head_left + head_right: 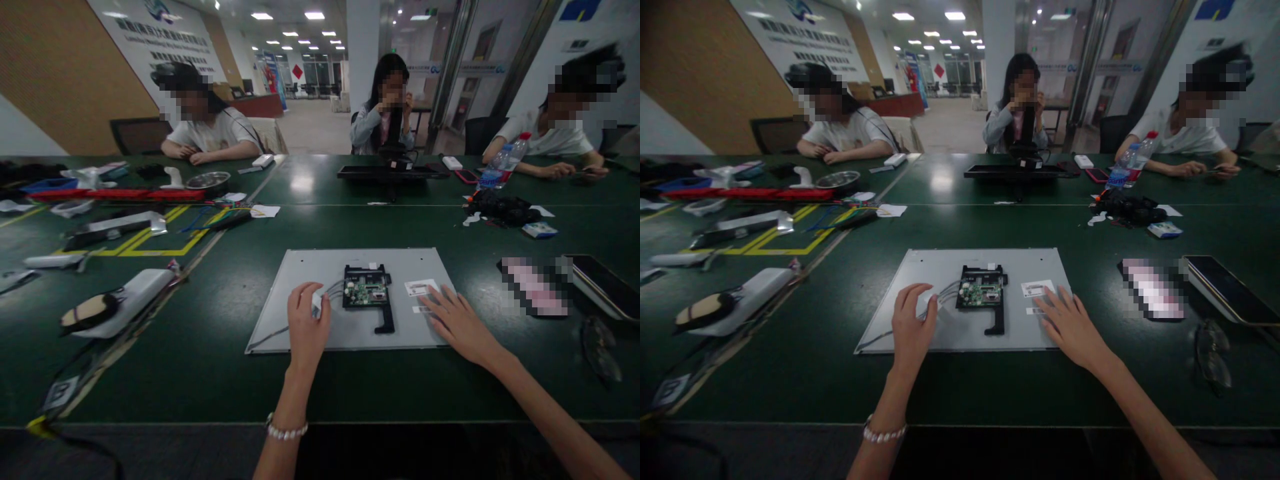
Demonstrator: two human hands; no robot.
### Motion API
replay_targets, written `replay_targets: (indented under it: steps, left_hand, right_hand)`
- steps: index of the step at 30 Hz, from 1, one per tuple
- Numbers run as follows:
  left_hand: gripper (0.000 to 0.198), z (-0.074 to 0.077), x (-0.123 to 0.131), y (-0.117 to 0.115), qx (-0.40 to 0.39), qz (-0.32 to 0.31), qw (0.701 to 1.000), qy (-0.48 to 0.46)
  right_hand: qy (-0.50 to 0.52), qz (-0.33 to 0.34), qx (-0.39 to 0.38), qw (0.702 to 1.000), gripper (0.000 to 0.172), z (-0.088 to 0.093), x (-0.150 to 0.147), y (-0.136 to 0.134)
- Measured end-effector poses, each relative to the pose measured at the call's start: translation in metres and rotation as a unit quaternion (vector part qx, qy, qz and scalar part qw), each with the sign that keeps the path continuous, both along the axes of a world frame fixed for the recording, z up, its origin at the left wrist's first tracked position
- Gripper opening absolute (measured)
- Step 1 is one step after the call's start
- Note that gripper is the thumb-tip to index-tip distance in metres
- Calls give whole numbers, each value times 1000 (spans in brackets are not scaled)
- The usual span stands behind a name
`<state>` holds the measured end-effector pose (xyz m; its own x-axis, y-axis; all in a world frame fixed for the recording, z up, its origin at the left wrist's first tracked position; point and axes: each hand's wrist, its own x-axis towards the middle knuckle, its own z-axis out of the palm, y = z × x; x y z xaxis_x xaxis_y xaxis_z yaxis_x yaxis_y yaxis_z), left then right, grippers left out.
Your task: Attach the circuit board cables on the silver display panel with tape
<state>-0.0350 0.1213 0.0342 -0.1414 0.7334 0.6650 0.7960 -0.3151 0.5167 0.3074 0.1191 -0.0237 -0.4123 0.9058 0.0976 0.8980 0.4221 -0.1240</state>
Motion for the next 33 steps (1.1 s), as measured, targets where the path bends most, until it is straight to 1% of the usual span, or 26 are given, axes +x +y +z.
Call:
replay_targets:
  steps: [5, 9, 13, 16, 24, 33]
  left_hand:
    - [14, 0, 0, 0, -1, -8, 1000, 1]
    - [14, -1, -1, -1, -2, -4, 1000, 11]
    - [15, -3, -2, -1, 7, -2, 1000, 25]
    - [15, -4, -2, -1, 6, -7, 999, 37]
    - [15, -7, -1, -1, -7, -20, 997, 79]
    - [15, -8, -4, -2, -24, -29, 993, 114]
  right_hand:
    - [1, 15, 9, 1000, 53, 6, -30, 2]
    - [2, 50, 23, 998, 53, 14, -56, 3]
    - [11, 92, 7, 996, 54, 19, -82, 7]
    - [30, 107, -12, 994, 55, 21, -100, 11]
    - [92, 104, -29, 990, 55, 24, -150, 19]
    - [111, 107, -24, 988, 54, 26, -188, 27]
